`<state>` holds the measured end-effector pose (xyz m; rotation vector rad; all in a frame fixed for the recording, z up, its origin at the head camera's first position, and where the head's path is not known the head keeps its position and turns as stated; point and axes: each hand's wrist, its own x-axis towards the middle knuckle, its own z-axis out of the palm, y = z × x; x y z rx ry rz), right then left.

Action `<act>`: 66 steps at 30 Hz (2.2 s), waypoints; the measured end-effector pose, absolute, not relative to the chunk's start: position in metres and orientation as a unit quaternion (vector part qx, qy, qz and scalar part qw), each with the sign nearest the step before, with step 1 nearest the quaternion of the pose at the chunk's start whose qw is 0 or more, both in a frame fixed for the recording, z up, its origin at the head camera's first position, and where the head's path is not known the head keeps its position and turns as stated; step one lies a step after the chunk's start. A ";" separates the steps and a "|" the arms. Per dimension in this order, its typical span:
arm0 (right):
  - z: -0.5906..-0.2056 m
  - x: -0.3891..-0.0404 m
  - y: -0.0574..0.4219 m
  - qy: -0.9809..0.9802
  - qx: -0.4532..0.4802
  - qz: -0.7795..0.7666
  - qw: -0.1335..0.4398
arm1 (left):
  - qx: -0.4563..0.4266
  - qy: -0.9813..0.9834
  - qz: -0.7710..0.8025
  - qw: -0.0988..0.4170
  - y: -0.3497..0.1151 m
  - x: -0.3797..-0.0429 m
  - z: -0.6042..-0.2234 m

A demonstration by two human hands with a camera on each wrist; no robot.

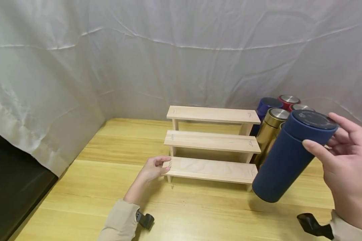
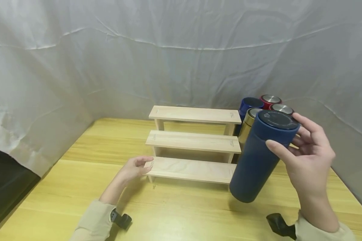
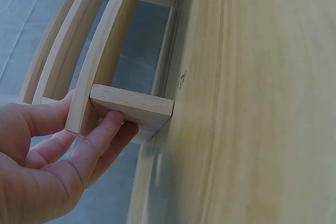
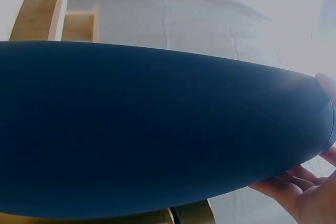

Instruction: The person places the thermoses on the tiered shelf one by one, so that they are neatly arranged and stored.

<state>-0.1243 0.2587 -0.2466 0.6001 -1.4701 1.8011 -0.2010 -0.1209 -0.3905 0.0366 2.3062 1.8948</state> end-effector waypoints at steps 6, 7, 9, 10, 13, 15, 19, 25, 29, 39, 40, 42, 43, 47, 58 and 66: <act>-0.240 -0.134 0.245 -0.551 0.261 0.708 0.358 | 0.022 0.769 0.633 0.081 -0.120 -0.201 -0.390; -0.239 -0.136 0.243 -0.543 0.261 0.715 0.355 | 0.022 0.768 0.634 0.082 -0.120 -0.201 -0.390; -0.237 -0.140 0.238 -0.539 0.257 0.721 0.352 | 0.021 0.768 0.634 0.084 -0.120 -0.200 -0.391; -0.236 -0.142 0.236 -0.545 0.250 0.718 0.354 | 0.020 0.768 0.635 0.085 -0.120 -0.200 -0.391; -0.232 -0.148 0.228 -0.545 0.236 0.724 0.350 | 0.021 0.770 0.632 0.083 -0.120 -0.199 -0.390; -0.229 -0.151 0.222 -0.554 0.226 0.721 0.351 | 0.023 0.771 0.631 0.084 -0.120 -0.199 -0.390; -0.225 -0.159 0.210 -0.574 0.221 0.707 0.349 | 0.029 0.775 0.626 0.083 -0.120 -0.198 -0.390; -0.217 -0.174 0.194 -0.582 0.238 0.703 0.332 | 0.035 0.770 0.631 0.089 -0.120 -0.198 -0.390; -0.211 -0.183 0.184 -0.590 0.245 0.700 0.319 | 0.040 0.765 0.637 0.091 -0.120 -0.198 -0.390; -0.194 -0.210 0.156 -0.583 0.254 0.699 0.328 | 0.035 0.763 0.639 0.092 -0.121 -0.195 -0.391; -0.193 -0.213 0.154 -0.582 0.254 0.697 0.334 | 0.036 0.763 0.639 0.092 -0.122 -0.195 -0.391; -0.190 -0.221 0.149 -0.583 0.259 0.685 0.353 | 0.039 0.761 0.640 0.094 -0.122 -0.194 -0.391; -0.189 -0.225 0.147 -0.582 0.264 0.678 0.363 | 0.041 0.760 0.641 0.095 -0.122 -0.194 -0.390; -0.181 -0.240 0.137 -0.569 0.267 0.675 0.387 | 0.047 0.758 0.643 0.096 -0.122 -0.193 -0.391; -0.163 -0.267 0.115 -0.569 0.255 0.666 0.409 | 0.045 0.754 0.649 0.096 -0.121 -0.192 -0.394; -0.156 -0.273 0.102 -0.590 0.209 0.676 0.388 | 0.050 0.756 0.646 0.099 -0.121 -0.192 -0.393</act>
